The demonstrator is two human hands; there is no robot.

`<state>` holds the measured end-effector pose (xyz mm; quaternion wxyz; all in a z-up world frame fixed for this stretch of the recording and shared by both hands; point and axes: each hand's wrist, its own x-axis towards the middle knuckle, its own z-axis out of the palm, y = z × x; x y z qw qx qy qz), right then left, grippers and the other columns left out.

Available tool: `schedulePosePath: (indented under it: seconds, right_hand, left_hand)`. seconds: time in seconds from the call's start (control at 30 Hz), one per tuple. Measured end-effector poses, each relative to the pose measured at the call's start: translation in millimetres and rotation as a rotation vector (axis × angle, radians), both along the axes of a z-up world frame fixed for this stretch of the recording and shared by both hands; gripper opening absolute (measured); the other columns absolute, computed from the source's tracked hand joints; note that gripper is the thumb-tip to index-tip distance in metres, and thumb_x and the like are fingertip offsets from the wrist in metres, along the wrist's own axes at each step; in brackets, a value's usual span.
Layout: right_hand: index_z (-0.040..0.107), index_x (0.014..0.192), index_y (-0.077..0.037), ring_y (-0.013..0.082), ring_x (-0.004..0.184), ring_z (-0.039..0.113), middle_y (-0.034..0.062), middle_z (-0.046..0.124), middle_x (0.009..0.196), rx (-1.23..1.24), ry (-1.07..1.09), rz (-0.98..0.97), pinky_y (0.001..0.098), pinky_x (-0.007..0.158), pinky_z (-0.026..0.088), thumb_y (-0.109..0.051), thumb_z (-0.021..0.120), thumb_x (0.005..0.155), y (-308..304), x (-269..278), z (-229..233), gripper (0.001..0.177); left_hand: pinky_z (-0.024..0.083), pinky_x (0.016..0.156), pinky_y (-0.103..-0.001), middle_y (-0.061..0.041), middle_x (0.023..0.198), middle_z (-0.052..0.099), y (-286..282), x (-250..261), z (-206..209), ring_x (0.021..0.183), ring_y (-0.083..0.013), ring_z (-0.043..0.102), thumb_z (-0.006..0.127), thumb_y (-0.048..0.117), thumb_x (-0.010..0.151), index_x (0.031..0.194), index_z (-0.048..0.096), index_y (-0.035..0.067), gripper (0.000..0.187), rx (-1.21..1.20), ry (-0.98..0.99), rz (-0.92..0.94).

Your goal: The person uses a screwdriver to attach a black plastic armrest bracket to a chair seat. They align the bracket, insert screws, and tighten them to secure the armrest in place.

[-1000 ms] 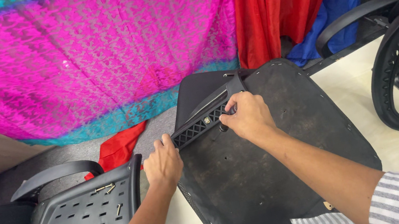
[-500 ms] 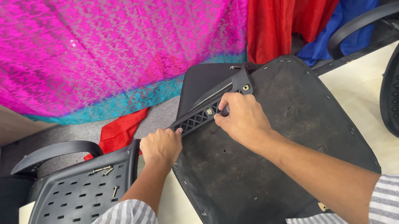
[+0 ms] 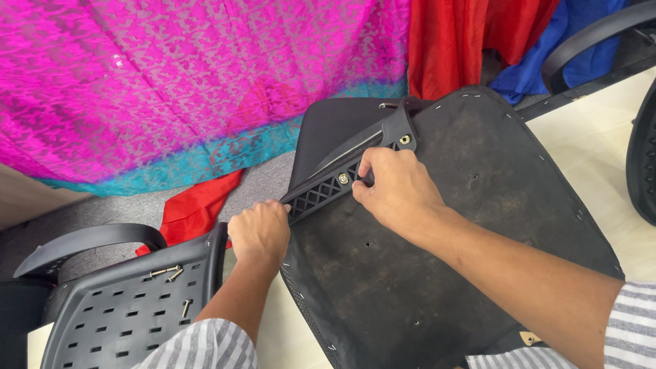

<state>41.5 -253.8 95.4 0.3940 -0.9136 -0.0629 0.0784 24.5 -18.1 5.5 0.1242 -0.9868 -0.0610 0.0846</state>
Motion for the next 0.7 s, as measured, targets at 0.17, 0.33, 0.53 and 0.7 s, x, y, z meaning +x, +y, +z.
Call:
schedulePosePath:
  seconds: [0.17, 0.33, 0.53, 0.7]
  right_hand:
    - [0.07, 0.101, -0.005, 0.0314, 0.08, 0.078, 0.0158, 0.076, 0.081, -0.042, 0.08, 0.008, 0.044, 0.076, 0.061, -0.02, 0.072, 0.087, 3.8, 1.6, 4.5, 0.02]
    - [0.071, 0.1, -0.004, 0.0335, 0.09, 0.075, 0.0145, 0.077, 0.091, -0.089, 0.077, 0.034, 0.0449, 0.082, 0.059, -0.019, 0.078, 0.081, 8.6, 1.8, 6.3, 0.025]
    - [0.072, 0.101, -0.005, 0.0364, 0.096, 0.073, 0.0165, 0.076, 0.098, -0.146, 0.084, 0.021, 0.0473, 0.084, 0.058, -0.021, 0.079, 0.081, 10.6, -3.1, 1.5, 0.026]
    - [0.077, 0.095, -0.005, 0.0325, 0.085, 0.075, 0.0159, 0.077, 0.088, -0.084, 0.01, 0.015, 0.0422, 0.08, 0.059, -0.017, 0.079, 0.076, 10.1, -5.6, 0.0, 0.022]
  left_hand:
    - [0.056, 0.063, -0.047, -0.012, 0.088, 0.076, -8.7, -0.9, 12.4, 0.082, -0.0327, 0.076, 0.049, 0.055, 0.104, 0.1, 0.073, 0.008, 0.052, -0.09, 0.087, 0.122]
    - [0.058, 0.062, -0.051, -0.012, 0.083, 0.078, -8.5, -1.2, 5.7, 0.075, -0.0347, 0.077, 0.053, 0.04, 0.096, 0.103, 0.07, 0.006, 0.038, -0.069, -0.015, 0.067]
    - [0.057, 0.086, -0.051, -0.017, 0.106, 0.076, -1.4, 3.6, -10.7, 0.1, -0.0401, 0.073, 0.046, 0.035, 0.103, 0.102, 0.078, 0.008, 0.042, -0.272, -0.037, 0.258]
    - [0.051, 0.095, -0.052, -0.022, 0.113, 0.072, -5.4, 0.5, -9.6, 0.11, -0.0451, 0.067, 0.045, 0.043, 0.101, 0.106, 0.075, 0.004, 0.049, -0.602, -0.17, 0.598]
